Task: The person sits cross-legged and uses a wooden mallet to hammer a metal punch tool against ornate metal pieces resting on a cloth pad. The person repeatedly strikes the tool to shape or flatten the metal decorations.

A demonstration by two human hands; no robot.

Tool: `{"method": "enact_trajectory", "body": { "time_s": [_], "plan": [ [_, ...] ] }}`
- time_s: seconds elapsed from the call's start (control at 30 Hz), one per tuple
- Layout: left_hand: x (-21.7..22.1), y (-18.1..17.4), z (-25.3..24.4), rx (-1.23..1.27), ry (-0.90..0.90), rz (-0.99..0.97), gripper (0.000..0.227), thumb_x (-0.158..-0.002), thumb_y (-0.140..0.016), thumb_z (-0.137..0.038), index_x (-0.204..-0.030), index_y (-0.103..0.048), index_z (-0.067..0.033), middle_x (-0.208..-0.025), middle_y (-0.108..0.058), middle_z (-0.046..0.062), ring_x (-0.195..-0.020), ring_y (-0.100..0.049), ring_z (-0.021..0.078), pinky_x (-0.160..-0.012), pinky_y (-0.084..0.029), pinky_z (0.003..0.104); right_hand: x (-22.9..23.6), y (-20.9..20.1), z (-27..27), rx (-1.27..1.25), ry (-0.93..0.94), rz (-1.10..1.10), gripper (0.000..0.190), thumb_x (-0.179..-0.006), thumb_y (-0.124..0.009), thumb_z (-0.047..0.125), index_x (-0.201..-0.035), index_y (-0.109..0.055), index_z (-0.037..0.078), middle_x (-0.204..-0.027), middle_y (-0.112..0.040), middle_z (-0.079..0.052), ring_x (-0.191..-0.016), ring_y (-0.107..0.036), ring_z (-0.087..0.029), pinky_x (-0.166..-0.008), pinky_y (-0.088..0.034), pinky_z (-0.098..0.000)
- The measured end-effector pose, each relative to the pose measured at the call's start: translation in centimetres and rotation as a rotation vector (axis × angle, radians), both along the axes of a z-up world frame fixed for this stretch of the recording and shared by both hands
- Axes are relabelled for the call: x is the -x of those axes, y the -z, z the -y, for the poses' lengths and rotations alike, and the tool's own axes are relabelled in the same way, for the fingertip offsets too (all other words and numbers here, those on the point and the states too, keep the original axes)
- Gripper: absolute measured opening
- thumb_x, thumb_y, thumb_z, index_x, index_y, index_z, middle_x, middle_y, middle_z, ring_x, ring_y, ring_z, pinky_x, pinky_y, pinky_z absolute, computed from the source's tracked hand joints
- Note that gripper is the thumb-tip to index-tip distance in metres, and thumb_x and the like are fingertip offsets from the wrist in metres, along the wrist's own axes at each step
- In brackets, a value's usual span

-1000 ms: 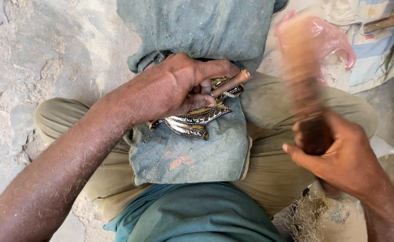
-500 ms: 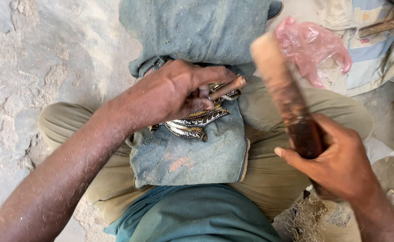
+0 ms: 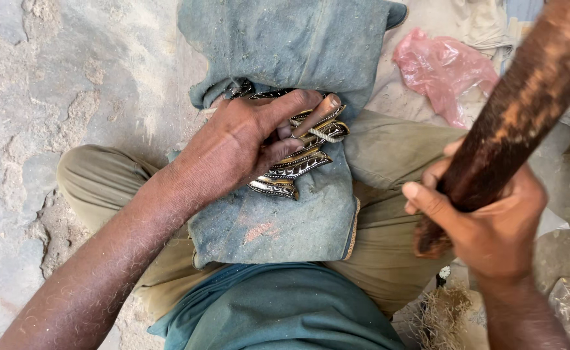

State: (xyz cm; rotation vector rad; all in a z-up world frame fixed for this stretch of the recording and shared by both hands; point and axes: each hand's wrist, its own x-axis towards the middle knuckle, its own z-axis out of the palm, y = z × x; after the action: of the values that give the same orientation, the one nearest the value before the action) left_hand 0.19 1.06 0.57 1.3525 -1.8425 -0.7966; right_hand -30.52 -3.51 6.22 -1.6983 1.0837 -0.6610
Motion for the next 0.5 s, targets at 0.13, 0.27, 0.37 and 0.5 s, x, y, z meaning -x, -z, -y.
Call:
{"method": "enact_trajectory", "body": {
  "time_s": [0.13,0.27,0.37,0.5],
  "plan": [
    [-0.1,-0.1,0.3,-0.094,0.025,-0.007,0.045,-0.095,-0.072,-0.015,-0.136,-0.054,-0.0175,-0.075,-0.07,0.01,-0.066,-0.072,0.0262,-0.058,-0.054,0.044,-0.2,-1.7,2.9,-0.031,-0.211,-0.774,0.038,-0.08,-0.091,0.009,-0.106,-0.063,0.004,-0.074,-0.066,-0.007,-0.062,-0.071,-0.017,-0.058,-0.058,-0.0313],
    [-0.6,0.1,0.5,-0.049,0.064,-0.015,0.045,-0.096,-0.072,-0.019,-0.137,-0.054,-0.0162,-0.079,-0.073,0.008,-0.067,-0.072,0.0272,-0.057,-0.052,0.045,-1.2,-1.2,2.9,-0.028,-0.068,-0.458,0.037,-0.077,-0.082,0.006,-0.105,-0.059,0.003,-0.07,-0.066,-0.001,-0.061,-0.068,-0.013,-0.053,-0.057,-0.0295],
    [-0.6,0.1,0.8,-0.055,0.078,0.016,0.042,-0.096,-0.072,-0.021,-0.134,-0.055,-0.0162,-0.079,-0.073,0.008,-0.065,-0.073,0.0242,-0.058,-0.053,0.044,-1.3,-0.9,2.5,-0.05,-0.234,-0.984,0.039,-0.078,-0.095,0.016,-0.099,-0.065,0.004,-0.067,-0.064,-0.006,-0.059,-0.067,-0.018,-0.055,-0.056,-0.0348],
    [-0.9,0.2,1.0,-0.095,0.111,0.034,0.05,-0.093,-0.074,-0.02,-0.139,-0.053,-0.0164,-0.077,-0.072,0.011,-0.063,-0.072,0.0267,-0.056,-0.054,0.045,-1.7,-0.5,2.4,-0.042,-0.154,-0.43,0.036,-0.077,-0.082,0.008,-0.105,-0.061,0.001,-0.077,-0.066,-0.003,-0.066,-0.067,-0.012,-0.058,-0.059,-0.0304]
  ]
}}
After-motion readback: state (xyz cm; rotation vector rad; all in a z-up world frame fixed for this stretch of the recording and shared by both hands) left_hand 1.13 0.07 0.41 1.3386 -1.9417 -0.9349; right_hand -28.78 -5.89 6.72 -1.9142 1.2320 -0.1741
